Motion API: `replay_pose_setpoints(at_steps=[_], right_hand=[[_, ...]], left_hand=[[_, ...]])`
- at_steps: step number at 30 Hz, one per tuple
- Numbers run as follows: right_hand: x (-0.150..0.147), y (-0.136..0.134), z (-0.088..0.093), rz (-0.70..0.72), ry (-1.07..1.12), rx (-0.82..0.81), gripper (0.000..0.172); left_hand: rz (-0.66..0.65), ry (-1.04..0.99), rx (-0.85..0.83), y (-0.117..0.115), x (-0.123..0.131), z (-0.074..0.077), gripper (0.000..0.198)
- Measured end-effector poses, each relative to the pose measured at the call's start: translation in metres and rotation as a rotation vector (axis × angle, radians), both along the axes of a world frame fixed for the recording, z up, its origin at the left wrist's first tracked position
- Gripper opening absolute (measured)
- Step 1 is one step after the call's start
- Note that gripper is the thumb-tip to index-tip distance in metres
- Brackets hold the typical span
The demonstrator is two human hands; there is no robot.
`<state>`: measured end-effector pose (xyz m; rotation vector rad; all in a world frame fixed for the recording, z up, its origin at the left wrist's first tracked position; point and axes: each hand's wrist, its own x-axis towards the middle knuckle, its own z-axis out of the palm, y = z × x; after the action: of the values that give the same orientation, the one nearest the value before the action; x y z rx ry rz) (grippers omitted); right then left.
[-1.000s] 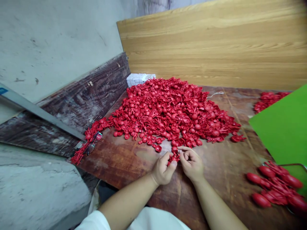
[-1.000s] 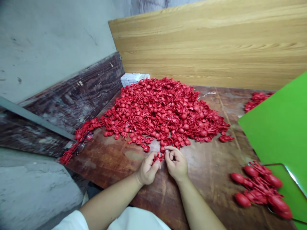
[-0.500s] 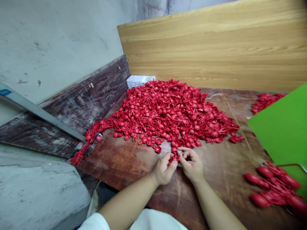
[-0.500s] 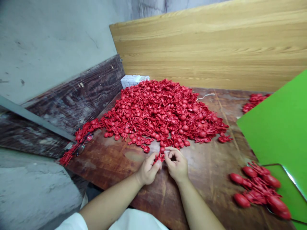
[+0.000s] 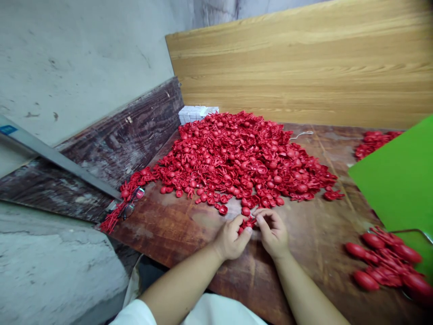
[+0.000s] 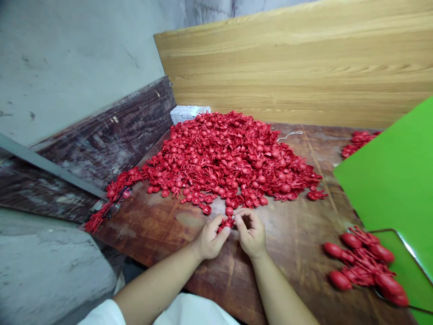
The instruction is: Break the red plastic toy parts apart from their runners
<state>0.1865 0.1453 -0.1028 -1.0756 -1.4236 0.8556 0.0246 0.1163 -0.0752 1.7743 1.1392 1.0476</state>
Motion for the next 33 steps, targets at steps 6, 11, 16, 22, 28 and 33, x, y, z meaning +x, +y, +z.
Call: replay_pose_setpoints(at_steps=[6, 11, 16, 22, 28, 33], right_hand=[[0.0005, -0.0007, 0.0002, 0.068, -0.019, -0.028, 0.017], [0.002, -0.0015, 0.0, 0.107, -0.066, -0.063, 0.02], [0.0016, -0.0005, -0.0022, 0.072, -0.099, -0.073, 0.024], [0.0008, 0.0002, -0.0009, 0.05, -0.104, -0.061, 0.023], [-0.0006, -0.0024, 0.0023, 0.101, -0.072, -0.124, 0.03], [-0.0019, -0.001, 0.0053, 0.123, -0.041, -0.159, 0.033]], left_hand=[[0.013, 0.066, -0.004, 0.0004, 0.0006, -0.0044, 0.016], [-0.02, 0.171, 0.005, -0.0003, 0.0006, -0.0077, 0.016], [-0.025, 0.263, 0.049, -0.0005, 0.0041, -0.0064, 0.016], [-0.005, 0.239, 0.043, -0.0009, 0.0059, -0.0054, 0.024], [-0.024, 0.22, 0.028, 0.0004, 0.0019, -0.0043, 0.018], [-0.006, 0.217, 0.043, 0.002, 0.001, -0.0046, 0.017]])
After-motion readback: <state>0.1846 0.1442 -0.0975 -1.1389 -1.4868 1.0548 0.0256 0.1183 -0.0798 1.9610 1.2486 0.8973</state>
